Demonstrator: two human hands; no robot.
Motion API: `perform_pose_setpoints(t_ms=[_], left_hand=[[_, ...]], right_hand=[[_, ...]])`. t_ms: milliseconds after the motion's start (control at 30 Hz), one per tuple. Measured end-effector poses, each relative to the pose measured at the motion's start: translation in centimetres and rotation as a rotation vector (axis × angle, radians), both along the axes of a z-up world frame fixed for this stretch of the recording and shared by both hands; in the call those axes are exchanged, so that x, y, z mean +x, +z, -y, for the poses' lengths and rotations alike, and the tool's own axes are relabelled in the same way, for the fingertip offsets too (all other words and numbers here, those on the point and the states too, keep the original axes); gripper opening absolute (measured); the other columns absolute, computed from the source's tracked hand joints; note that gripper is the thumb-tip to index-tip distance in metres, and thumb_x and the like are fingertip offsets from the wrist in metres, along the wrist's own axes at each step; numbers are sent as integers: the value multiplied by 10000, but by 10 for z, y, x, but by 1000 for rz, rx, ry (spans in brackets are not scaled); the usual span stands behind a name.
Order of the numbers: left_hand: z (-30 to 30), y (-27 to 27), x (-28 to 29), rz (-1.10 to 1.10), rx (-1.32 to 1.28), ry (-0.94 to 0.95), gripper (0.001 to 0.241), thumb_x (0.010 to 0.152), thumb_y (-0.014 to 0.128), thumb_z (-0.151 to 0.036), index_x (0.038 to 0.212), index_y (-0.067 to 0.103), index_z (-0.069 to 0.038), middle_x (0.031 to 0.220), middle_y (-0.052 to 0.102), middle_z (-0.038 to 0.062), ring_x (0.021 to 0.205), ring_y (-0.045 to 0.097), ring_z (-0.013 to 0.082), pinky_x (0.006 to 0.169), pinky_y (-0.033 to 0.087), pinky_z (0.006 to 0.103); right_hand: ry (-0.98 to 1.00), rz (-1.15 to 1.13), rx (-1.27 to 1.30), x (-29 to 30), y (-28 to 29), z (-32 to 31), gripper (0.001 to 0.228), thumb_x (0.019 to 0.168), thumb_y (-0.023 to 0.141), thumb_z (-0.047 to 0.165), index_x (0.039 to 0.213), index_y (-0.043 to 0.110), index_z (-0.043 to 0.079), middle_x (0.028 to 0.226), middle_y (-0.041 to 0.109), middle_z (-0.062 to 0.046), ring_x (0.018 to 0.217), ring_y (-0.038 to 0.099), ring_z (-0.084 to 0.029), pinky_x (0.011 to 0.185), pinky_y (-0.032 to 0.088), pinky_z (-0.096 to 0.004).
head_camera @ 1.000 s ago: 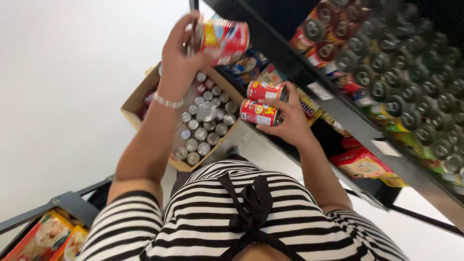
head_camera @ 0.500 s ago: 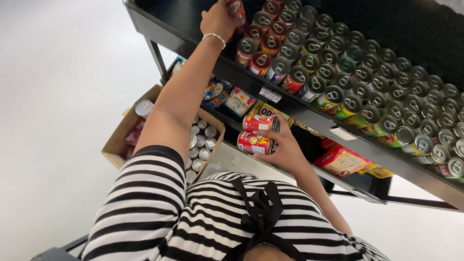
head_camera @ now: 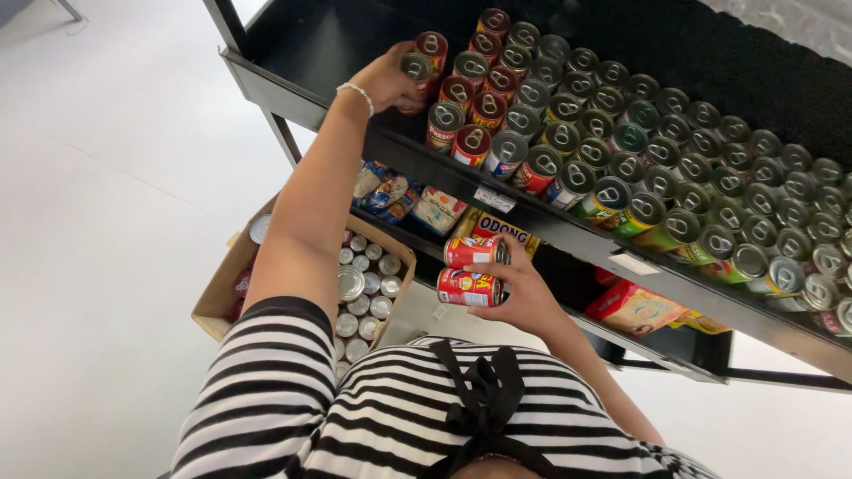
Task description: Stocking various canned food items onto grocery store shelves from a cardboard box.
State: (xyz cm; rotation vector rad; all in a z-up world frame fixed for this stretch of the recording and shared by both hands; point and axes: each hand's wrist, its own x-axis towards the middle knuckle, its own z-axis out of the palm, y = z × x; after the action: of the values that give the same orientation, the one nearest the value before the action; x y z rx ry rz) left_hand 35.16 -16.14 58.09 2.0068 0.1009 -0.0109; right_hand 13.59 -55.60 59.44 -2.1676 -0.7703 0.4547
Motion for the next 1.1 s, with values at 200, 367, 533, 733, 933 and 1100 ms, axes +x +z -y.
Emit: perform_pose_setpoints(t_ms=[200, 367, 533, 733, 933, 1100], left_hand=[[20, -47, 81, 92, -208, -49, 967, 851, 702, 48, 1635, 163, -129, 1424, 597, 232, 1200, 678, 317, 933, 607, 383], [24, -94, 160, 118, -54, 61, 884, 891, 634, 25, 1630, 179, -147, 1493, 534, 217, 1334, 588, 346, 1038, 558, 425], [23, -110, 162, 122, 109, -3, 854, 913, 506, -64, 1666, 111, -140, 1541, 521, 199, 1362, 574, 343, 1099, 496, 404], [20, -23, 28, 660, 86, 83, 909, 933, 868, -182, 1615, 282, -46, 1631, 372, 214, 1498, 404, 390, 1196, 447, 438], [80, 115, -197, 250, 177, -758, 1354, 512, 952, -336, 1630, 223, -108, 1563, 443, 244, 1420, 488, 396, 1189, 418, 495], [90, 102, -233, 343, 511, -490, 1433, 427, 1009, -353, 1602, 201, -205, 1526, 366, 312, 1347, 434, 519, 1084, 393, 568]], right_hand=[[37, 89, 3, 7, -6, -13, 704, 548, 977, 283, 1214, 751, 285, 1608, 272, -241, 1458, 374, -425, 1143, 393, -433], [-5, 69, 4, 6, -4, -17, 690, 553, 971, 288, 1206, 749, 290, 1618, 264, -238, 1437, 400, -426, 1135, 398, -428], [-20, 142, 19, 8, -13, -15, 693, 557, 984, 294, 1211, 755, 262, 1620, 252, -253, 1454, 368, -453, 1145, 376, -445], [3, 58, -30, 13, 20, -33, 684, 561, 961, 314, 1211, 747, 294, 1629, 256, -238, 1432, 413, -409, 1112, 419, -419], [131, 208, 75, 28, 61, -65, 688, 578, 958, 299, 1232, 754, 230, 1583, 374, -236, 1468, 405, -407, 1177, 373, -424], [272, 341, 71, 45, 75, -101, 682, 617, 942, 309, 1231, 725, 106, 1577, 360, -285, 1476, 357, -469, 1190, 349, -465]])
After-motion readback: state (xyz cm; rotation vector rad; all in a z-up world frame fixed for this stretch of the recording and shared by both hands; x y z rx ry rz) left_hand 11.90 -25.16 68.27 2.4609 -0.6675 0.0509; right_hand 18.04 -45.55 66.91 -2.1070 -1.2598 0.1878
